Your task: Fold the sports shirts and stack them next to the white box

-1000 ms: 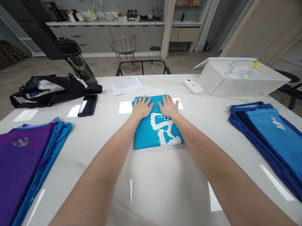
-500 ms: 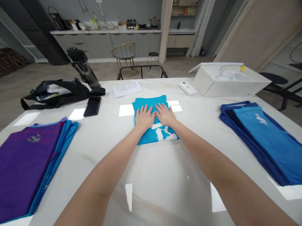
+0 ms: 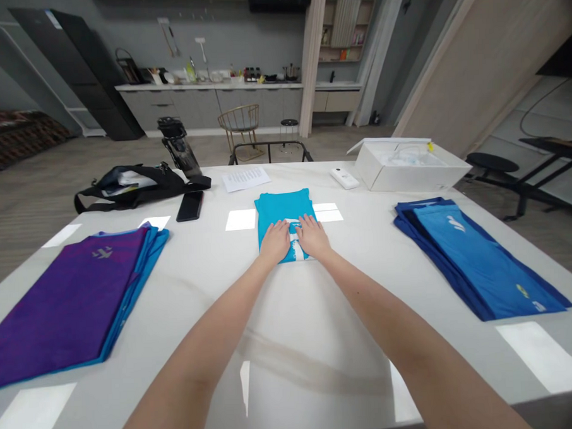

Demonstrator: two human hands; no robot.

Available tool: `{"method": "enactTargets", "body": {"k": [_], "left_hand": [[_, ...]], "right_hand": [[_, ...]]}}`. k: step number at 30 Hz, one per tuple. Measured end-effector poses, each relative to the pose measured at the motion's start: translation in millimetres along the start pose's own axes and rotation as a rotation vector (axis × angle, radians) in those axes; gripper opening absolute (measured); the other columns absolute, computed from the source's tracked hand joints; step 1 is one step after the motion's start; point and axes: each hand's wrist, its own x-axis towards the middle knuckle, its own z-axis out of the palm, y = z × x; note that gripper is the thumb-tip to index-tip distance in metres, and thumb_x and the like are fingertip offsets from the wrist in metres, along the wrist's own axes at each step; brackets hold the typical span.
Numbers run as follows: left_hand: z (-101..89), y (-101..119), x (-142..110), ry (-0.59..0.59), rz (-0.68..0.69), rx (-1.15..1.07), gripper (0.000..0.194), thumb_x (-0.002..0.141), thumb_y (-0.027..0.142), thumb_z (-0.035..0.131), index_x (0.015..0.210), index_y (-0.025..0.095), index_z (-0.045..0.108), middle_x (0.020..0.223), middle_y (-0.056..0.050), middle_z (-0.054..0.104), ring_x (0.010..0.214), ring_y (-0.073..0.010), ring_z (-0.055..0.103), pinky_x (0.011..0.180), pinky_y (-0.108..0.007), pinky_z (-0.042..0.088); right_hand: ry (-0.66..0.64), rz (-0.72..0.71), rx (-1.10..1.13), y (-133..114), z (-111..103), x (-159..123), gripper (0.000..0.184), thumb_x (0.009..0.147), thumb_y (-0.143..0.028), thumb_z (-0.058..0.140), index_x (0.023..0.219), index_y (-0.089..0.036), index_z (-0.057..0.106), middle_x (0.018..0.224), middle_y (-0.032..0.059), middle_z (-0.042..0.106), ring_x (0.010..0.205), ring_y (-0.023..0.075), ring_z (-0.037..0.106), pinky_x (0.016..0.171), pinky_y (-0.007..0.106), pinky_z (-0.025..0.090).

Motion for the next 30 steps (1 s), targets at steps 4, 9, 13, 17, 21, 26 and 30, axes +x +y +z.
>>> {"method": "enactTargets", "body": {"k": [4, 9, 13, 17, 21, 26, 30], "left_hand": [[-6.1, 0, -22, -0.033, -0.022, -0.001, 0.062, 0.106, 0.053, 0.030, 0.159, 0.023, 0.038, 0.167, -0.008, 0.034, 0.157, -0.0280, 0.025, 0.128, -0.054, 0.018], [-20.3, -7, -44, -0.114, -0.046, 0.014, 0.073, 0.102, 0.064, 0.033, 0.163, 0.024, 0.030, 0.171, -0.009, 0.022, 0.159, -0.0305, 0.017, 0.128, -0.055, 0.016], [-21.9, 4, -53, -0.033, 0.023, 0.028, 0.063, 0.107, 0.040, 0.025, 0.162, 0.010, 0.030, 0.170, -0.014, 0.025, 0.159, -0.0276, 0.019, 0.130, -0.049, 0.015], [-14.4, 13, -63, -0.083, 0.066, 0.003, 0.060, 0.106, 0.031, 0.022, 0.161, 0.009, 0.031, 0.169, -0.013, 0.028, 0.157, -0.0257, 0.024, 0.129, -0.045, 0.021], [-13.5, 7, -77, -0.135, 0.015, 0.014, 0.066, 0.107, 0.049, 0.025, 0.162, 0.013, 0.030, 0.170, -0.013, 0.022, 0.158, -0.0295, 0.020, 0.129, -0.049, 0.018], [-23.8, -6, -94, -0.175, 0.020, 0.041, 0.077, 0.105, 0.058, 0.028, 0.163, 0.008, 0.025, 0.171, -0.016, 0.017, 0.159, -0.0297, 0.013, 0.130, -0.046, 0.016], [-36.7, -21, -109, -0.211, 0.029, 0.071, 0.064, 0.107, 0.043, 0.026, 0.163, 0.010, 0.027, 0.170, -0.014, 0.020, 0.159, -0.0276, 0.019, 0.128, -0.050, 0.020]], "right_hand": [[-0.031, 0.040, 0.020, 13, -1, -23, 0.066, 0.106, -0.058, 0.022, 0.164, -0.027, 0.027, 0.172, 0.0053, 0.020, 0.158, 0.0289, 0.017, 0.123, 0.067, 0.014], [-0.034, 0.039, -0.026, 23, -15, -44, 0.067, 0.106, -0.056, 0.024, 0.165, -0.023, 0.024, 0.172, 0.0074, 0.020, 0.158, 0.0330, 0.016, 0.121, 0.071, 0.011], [0.077, -0.079, -0.023, 4, -19, -55, 0.061, 0.108, -0.037, 0.017, 0.164, -0.012, 0.028, 0.171, 0.0123, 0.022, 0.157, 0.0269, 0.019, 0.127, 0.055, 0.010], [-0.036, -0.164, 0.039, -15, -11, -70, 0.063, 0.109, -0.041, 0.014, 0.163, -0.014, 0.031, 0.169, 0.0089, 0.028, 0.156, 0.0247, 0.023, 0.127, 0.050, 0.014], [-0.078, -0.122, 0.006, -11, -9, -84, 0.067, 0.108, -0.053, 0.014, 0.165, -0.021, 0.027, 0.171, 0.0072, 0.022, 0.158, 0.0273, 0.018, 0.126, 0.061, 0.009], [-0.157, -0.052, 0.006, 11, -15, -98, 0.071, 0.106, -0.060, 0.010, 0.167, -0.023, 0.017, 0.173, 0.0053, 0.012, 0.159, 0.0252, 0.012, 0.124, 0.065, 0.010], [-0.200, -0.023, 0.010, 31, -22, -111, 0.073, 0.106, -0.059, 0.011, 0.167, -0.019, 0.014, 0.173, 0.0070, 0.011, 0.159, 0.0255, 0.012, 0.126, 0.058, 0.011]]}}
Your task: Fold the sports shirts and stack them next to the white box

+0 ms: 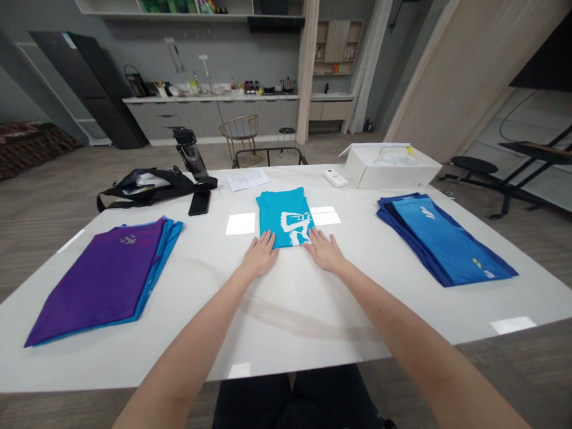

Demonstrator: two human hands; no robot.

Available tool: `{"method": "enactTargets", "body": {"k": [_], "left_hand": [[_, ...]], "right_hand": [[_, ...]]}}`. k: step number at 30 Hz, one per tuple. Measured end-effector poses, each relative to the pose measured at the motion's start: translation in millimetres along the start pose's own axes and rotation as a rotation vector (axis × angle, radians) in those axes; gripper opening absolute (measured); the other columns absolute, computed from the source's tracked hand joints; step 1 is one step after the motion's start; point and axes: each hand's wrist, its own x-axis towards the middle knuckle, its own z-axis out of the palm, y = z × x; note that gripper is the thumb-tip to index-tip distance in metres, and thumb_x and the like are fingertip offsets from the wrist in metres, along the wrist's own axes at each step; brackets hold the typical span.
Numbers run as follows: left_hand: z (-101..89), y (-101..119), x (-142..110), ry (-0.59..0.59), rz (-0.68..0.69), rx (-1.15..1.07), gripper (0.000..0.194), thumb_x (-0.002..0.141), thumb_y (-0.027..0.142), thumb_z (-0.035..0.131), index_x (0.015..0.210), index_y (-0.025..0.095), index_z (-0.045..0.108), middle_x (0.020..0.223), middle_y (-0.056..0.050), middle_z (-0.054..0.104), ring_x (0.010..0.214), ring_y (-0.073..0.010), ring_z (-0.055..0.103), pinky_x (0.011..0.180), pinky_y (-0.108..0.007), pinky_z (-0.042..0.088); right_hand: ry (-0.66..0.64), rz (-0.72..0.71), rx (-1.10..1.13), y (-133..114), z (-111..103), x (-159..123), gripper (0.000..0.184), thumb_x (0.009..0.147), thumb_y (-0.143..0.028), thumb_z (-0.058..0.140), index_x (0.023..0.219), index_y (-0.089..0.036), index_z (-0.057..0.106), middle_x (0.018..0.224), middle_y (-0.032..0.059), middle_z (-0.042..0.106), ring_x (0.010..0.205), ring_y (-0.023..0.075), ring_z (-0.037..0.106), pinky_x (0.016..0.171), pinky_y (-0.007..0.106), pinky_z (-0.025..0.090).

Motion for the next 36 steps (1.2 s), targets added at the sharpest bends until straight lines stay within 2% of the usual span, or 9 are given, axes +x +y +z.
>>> {"method": "enactTargets", "body": {"k": [2, 4, 7, 9, 12, 16, 24, 30, 36], "left_hand": [[-5.4, -8, -9, 0.035, 0.030, 0.032, 0.057, 0.106, 0.032, 0.027, 0.160, 0.014, 0.035, 0.168, -0.013, 0.029, 0.156, -0.0261, 0.028, 0.127, -0.053, 0.021], [-11.3, -14, -16, 0.100, 0.067, 0.073, 0.051, 0.104, 0.024, 0.031, 0.152, 0.019, 0.049, 0.161, -0.011, 0.045, 0.149, -0.0245, 0.042, 0.126, -0.051, 0.024], [-20.2, -14, -22, 0.146, 0.076, 0.115, 0.041, 0.101, 0.016, 0.038, 0.130, 0.022, 0.067, 0.140, -0.010, 0.065, 0.130, -0.0244, 0.059, 0.116, -0.043, 0.039], [-24.6, -10, -23, 0.142, 0.040, 0.130, 0.036, 0.099, 0.014, 0.041, 0.118, 0.021, 0.071, 0.126, -0.012, 0.071, 0.119, -0.0259, 0.063, 0.103, -0.041, 0.047], [-26.9, -5, -22, 0.146, -0.023, 0.165, 0.032, 0.098, 0.013, 0.042, 0.110, 0.019, 0.072, 0.115, -0.015, 0.070, 0.113, -0.0286, 0.063, 0.093, -0.041, 0.049], [-22.7, -1, -22, 0.147, -0.052, 0.267, 0.034, 0.096, 0.007, 0.039, 0.110, 0.015, 0.069, 0.110, -0.017, 0.068, 0.109, -0.0307, 0.062, 0.087, -0.041, 0.048], [-18.9, 9, -33, 0.181, -0.067, 0.323, 0.037, 0.096, 0.002, 0.034, 0.113, 0.012, 0.065, 0.114, -0.018, 0.066, 0.110, -0.0303, 0.059, 0.086, -0.039, 0.045], [-18.6, 15, -70, 0.173, -0.007, 0.356, 0.034, 0.096, 0.002, 0.037, 0.111, 0.014, 0.064, 0.112, -0.015, 0.066, 0.106, -0.0279, 0.058, 0.085, -0.037, 0.043], [-19.9, 34, -119, 0.144, 0.004, 0.334, 0.034, 0.096, 0.002, 0.037, 0.110, 0.015, 0.065, 0.110, -0.015, 0.066, 0.106, -0.0295, 0.058, 0.084, -0.039, 0.044]], "right_hand": [[-0.004, -0.020, -0.012, 10, -5, -8, 0.069, 0.107, -0.052, 0.016, 0.166, -0.016, 0.020, 0.172, 0.0093, 0.017, 0.158, 0.0257, 0.017, 0.126, 0.052, 0.016], [0.065, -0.048, -0.044, 17, -11, -16, 0.059, 0.108, -0.039, 0.023, 0.161, -0.016, 0.033, 0.168, 0.0118, 0.031, 0.152, 0.0261, 0.032, 0.122, 0.045, 0.027], [0.196, -0.053, -0.117, 21, -18, -25, 0.046, 0.106, -0.027, 0.032, 0.146, -0.021, 0.053, 0.149, 0.0134, 0.056, 0.129, 0.0261, 0.055, 0.104, 0.037, 0.044], [0.215, -0.038, -0.163, 19, -21, -29, 0.039, 0.106, -0.027, 0.035, 0.136, -0.024, 0.060, 0.134, 0.0126, 0.064, 0.116, 0.0256, 0.060, 0.093, 0.035, 0.046], [0.208, -0.019, -0.214, 13, -21, -31, 0.035, 0.107, -0.026, 0.034, 0.128, -0.024, 0.062, 0.122, 0.0123, 0.066, 0.110, 0.0252, 0.059, 0.085, 0.033, 0.045], [0.210, -0.030, -0.271, 9, -20, -30, 0.038, 0.107, -0.022, 0.031, 0.132, -0.024, 0.059, 0.120, 0.0140, 0.065, 0.110, 0.0261, 0.057, 0.084, 0.034, 0.043], [0.229, -0.054, -0.292, 3, -18, -34, 0.036, 0.105, -0.012, 0.029, 0.126, -0.015, 0.058, 0.123, 0.0163, 0.062, 0.112, 0.0274, 0.054, 0.086, 0.036, 0.042], [0.205, -0.076, -0.267, 6, -14, -65, 0.035, 0.105, -0.013, 0.029, 0.124, -0.016, 0.058, 0.123, 0.0144, 0.061, 0.110, 0.0250, 0.056, 0.086, 0.033, 0.043], [0.177, -0.116, -0.249, 2, -11, -107, 0.035, 0.103, -0.009, 0.032, 0.124, -0.016, 0.058, 0.120, 0.0134, 0.062, 0.105, 0.0248, 0.058, 0.084, 0.033, 0.043]]}}
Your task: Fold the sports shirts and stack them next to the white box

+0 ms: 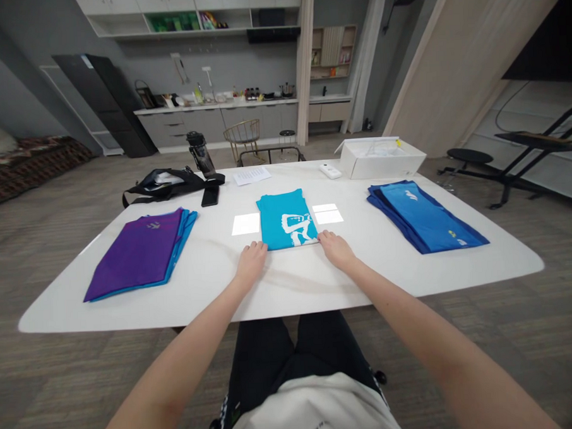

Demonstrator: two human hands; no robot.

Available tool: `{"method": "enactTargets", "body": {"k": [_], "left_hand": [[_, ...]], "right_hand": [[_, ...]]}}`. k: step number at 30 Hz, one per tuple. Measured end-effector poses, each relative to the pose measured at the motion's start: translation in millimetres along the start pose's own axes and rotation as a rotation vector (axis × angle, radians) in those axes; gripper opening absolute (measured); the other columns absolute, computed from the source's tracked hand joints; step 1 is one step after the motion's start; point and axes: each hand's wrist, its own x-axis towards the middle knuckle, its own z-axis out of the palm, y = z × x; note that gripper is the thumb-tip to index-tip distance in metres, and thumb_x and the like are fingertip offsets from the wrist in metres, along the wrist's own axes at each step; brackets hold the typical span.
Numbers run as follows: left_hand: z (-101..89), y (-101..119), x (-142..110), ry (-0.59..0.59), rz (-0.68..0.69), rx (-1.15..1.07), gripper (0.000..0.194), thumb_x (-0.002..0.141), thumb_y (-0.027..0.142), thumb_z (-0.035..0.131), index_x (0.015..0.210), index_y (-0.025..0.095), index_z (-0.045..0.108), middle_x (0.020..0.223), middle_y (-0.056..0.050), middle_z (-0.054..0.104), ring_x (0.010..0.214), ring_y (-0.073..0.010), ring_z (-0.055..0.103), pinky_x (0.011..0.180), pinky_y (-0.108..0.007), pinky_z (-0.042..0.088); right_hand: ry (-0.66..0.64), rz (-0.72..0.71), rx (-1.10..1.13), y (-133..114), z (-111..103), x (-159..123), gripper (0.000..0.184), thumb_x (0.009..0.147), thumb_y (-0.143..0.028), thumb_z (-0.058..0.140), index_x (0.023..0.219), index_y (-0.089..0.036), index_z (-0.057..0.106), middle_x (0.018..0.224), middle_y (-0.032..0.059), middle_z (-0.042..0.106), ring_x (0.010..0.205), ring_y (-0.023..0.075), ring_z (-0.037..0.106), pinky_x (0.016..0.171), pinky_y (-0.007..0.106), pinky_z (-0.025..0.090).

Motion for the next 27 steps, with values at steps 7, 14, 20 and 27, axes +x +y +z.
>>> {"method": "enactTargets", "body": {"k": [7, 14, 20, 27], "left_hand": [[-18.1, 19, -86, -0.016, 0.030, -0.049, 0.025, 0.098, 0.013, 0.043, 0.103, 0.020, 0.065, 0.103, -0.011, 0.067, 0.101, -0.0297, 0.060, 0.084, -0.043, 0.046], [-33.6, 25, -129, -0.005, -0.012, -0.328, 0.017, 0.095, 0.023, 0.049, 0.093, 0.025, 0.066, 0.094, -0.007, 0.068, 0.096, -0.0256, 0.063, 0.086, -0.040, 0.049], [-25.6, -1, -80, 0.071, -0.119, -0.665, 0.022, 0.099, 0.037, 0.048, 0.102, 0.025, 0.066, 0.101, -0.003, 0.070, 0.097, -0.0209, 0.067, 0.087, -0.034, 0.052], [-2.0, -35, 24, 0.149, -0.298, -0.679, 0.031, 0.098, 0.037, 0.054, 0.122, 0.021, 0.063, 0.111, -0.006, 0.070, 0.101, -0.0218, 0.066, 0.092, -0.035, 0.052]], "right_hand": [[-0.043, -0.165, 0.054, -14, -7, -86, 0.029, 0.106, -0.018, 0.035, 0.115, -0.016, 0.062, 0.110, 0.0127, 0.065, 0.100, 0.0257, 0.061, 0.085, 0.035, 0.044], [-0.047, -0.149, 0.468, -17, -11, -133, 0.025, 0.107, -0.031, 0.042, 0.104, -0.022, 0.065, 0.103, 0.0062, 0.070, 0.096, 0.0215, 0.066, 0.086, 0.032, 0.046], [0.012, 0.027, 0.655, -4, -12, -84, 0.024, 0.100, -0.039, 0.052, 0.101, -0.025, 0.071, 0.090, 0.0012, 0.074, 0.080, 0.0193, 0.066, 0.074, 0.029, 0.046], [0.144, 0.185, 0.640, 4, 4, 22, 0.028, 0.098, -0.042, 0.055, 0.106, -0.022, 0.074, 0.089, 0.0025, 0.074, 0.083, 0.0187, 0.066, 0.077, 0.028, 0.047]]}}
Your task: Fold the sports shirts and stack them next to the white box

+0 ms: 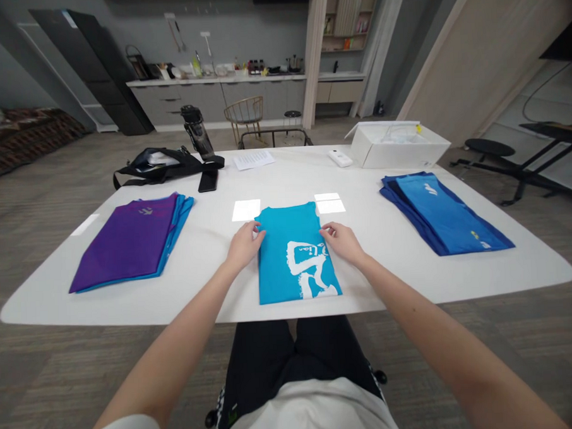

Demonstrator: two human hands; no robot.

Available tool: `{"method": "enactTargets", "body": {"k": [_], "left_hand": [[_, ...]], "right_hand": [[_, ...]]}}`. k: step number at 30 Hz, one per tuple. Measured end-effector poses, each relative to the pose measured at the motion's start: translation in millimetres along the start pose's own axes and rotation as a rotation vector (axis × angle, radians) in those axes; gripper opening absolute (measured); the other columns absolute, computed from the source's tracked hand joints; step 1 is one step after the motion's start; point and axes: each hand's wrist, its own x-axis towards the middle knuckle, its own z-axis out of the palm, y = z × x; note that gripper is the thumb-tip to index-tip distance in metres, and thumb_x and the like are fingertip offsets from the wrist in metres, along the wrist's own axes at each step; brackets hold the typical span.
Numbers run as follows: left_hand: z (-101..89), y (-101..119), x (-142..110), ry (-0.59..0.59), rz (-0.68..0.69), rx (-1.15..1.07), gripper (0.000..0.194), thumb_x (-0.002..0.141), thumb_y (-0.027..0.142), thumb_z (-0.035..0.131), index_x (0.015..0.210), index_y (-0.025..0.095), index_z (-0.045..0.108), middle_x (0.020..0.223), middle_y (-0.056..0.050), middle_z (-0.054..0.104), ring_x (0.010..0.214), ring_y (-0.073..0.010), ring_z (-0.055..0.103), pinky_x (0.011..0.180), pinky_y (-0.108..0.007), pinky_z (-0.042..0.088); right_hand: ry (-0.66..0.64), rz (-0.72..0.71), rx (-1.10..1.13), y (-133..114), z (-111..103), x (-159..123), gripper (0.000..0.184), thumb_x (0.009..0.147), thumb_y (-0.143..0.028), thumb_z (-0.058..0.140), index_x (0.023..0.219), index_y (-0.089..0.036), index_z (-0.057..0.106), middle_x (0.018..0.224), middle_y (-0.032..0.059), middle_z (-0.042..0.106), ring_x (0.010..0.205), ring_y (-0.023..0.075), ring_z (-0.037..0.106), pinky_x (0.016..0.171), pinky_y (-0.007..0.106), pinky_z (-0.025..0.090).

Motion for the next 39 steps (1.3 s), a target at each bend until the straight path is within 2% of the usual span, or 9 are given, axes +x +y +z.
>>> {"method": "enactTargets", "body": {"k": [7, 10, 15, 21, 26, 30, 33, 35, 39], "left_hand": [[32.4, -3, 75, -0.007, -0.264, 0.112, 0.036, 0.097, 0.050, 0.054, 0.107, 0.019, 0.069, 0.114, -0.011, 0.071, 0.112, -0.0309, 0.063, 0.096, -0.043, 0.048], [37.0, -4, 83, 0.061, -0.290, 0.033, 0.032, 0.096, 0.049, 0.054, 0.094, 0.021, 0.070, 0.107, -0.009, 0.072, 0.104, -0.0274, 0.065, 0.093, -0.040, 0.048], [36.0, -5, 84, 0.254, -0.218, -0.159, 0.036, 0.099, 0.052, 0.047, 0.097, 0.023, 0.067, 0.097, -0.003, 0.073, 0.085, -0.0200, 0.066, 0.081, -0.032, 0.048], [42.3, -7, 91, 0.050, -0.292, 0.117, 0.027, 0.099, 0.042, 0.049, 0.094, 0.023, 0.068, 0.097, -0.009, 0.075, 0.099, -0.0310, 0.068, 0.088, -0.041, 0.046], [43.0, 13, 92, 0.197, -0.073, 0.266, 0.037, 0.100, 0.029, 0.045, 0.132, 0.017, 0.060, 0.130, -0.018, 0.065, 0.121, -0.0341, 0.060, 0.099, -0.047, 0.045], [55.0, 25, 88, 0.001, 0.169, 0.241, 0.048, 0.105, 0.032, 0.037, 0.148, 0.016, 0.049, 0.151, -0.016, 0.053, 0.141, -0.0292, 0.048, 0.118, -0.045, 0.035], [63.5, 17, 84, -0.156, 0.083, 0.233, 0.056, 0.106, 0.047, 0.035, 0.156, 0.021, 0.042, 0.164, -0.013, 0.039, 0.154, -0.0319, 0.031, 0.125, -0.053, 0.022], [61.8, 6, 84, -0.189, 0.033, 0.200, 0.061, 0.106, 0.051, 0.034, 0.159, 0.021, 0.036, 0.168, -0.014, 0.032, 0.156, -0.0326, 0.026, 0.125, -0.055, 0.021], [41.7, -15, 96, -0.138, -0.056, 0.165, 0.060, 0.102, 0.044, 0.045, 0.154, 0.014, 0.042, 0.155, -0.019, 0.050, 0.144, -0.0328, 0.045, 0.117, -0.049, 0.035]], "right_hand": [[0.038, 0.174, 0.006, -1, 27, 81, 0.033, 0.091, -0.047, 0.065, 0.106, -0.020, 0.075, 0.092, 0.0044, 0.073, 0.085, 0.0198, 0.066, 0.076, 0.029, 0.046], [0.079, 0.159, 0.038, -2, 29, 92, 0.023, 0.089, -0.040, 0.065, 0.093, -0.020, 0.074, 0.092, 0.0046, 0.072, 0.085, 0.0201, 0.065, 0.075, 0.030, 0.046], [0.259, 0.090, 0.116, -9, 29, 97, 0.027, 0.095, -0.044, 0.054, 0.093, -0.021, 0.068, 0.088, 0.0037, 0.069, 0.083, 0.0212, 0.063, 0.075, 0.032, 0.045], [0.111, 0.103, -0.159, -11, 42, 105, 0.021, 0.098, -0.037, 0.054, 0.090, -0.022, 0.065, 0.097, 0.0083, 0.068, 0.091, 0.0252, 0.063, 0.077, 0.034, 0.044], [0.195, 0.012, -0.310, -29, 42, 103, 0.027, 0.102, -0.035, 0.047, 0.115, -0.018, 0.065, 0.119, 0.0170, 0.066, 0.112, 0.0320, 0.059, 0.092, 0.042, 0.045], [0.056, -0.159, -0.275, -41, 54, 98, 0.047, 0.106, -0.041, 0.036, 0.143, -0.017, 0.053, 0.150, 0.0165, 0.054, 0.139, 0.0305, 0.046, 0.114, 0.048, 0.034], [-0.087, -0.085, -0.293, -36, 65, 97, 0.059, 0.107, -0.051, 0.030, 0.155, -0.019, 0.042, 0.165, 0.0122, 0.038, 0.152, 0.0312, 0.030, 0.123, 0.054, 0.021], [-0.096, -0.019, -0.307, -28, 65, 98, 0.062, 0.107, -0.051, 0.030, 0.158, -0.017, 0.039, 0.166, 0.0137, 0.034, 0.153, 0.0313, 0.029, 0.123, 0.053, 0.020], [-0.028, 0.042, -0.348, -14, 48, 107, 0.055, 0.106, -0.044, 0.038, 0.152, -0.016, 0.046, 0.150, 0.0198, 0.054, 0.141, 0.0336, 0.046, 0.115, 0.055, 0.033]]}}
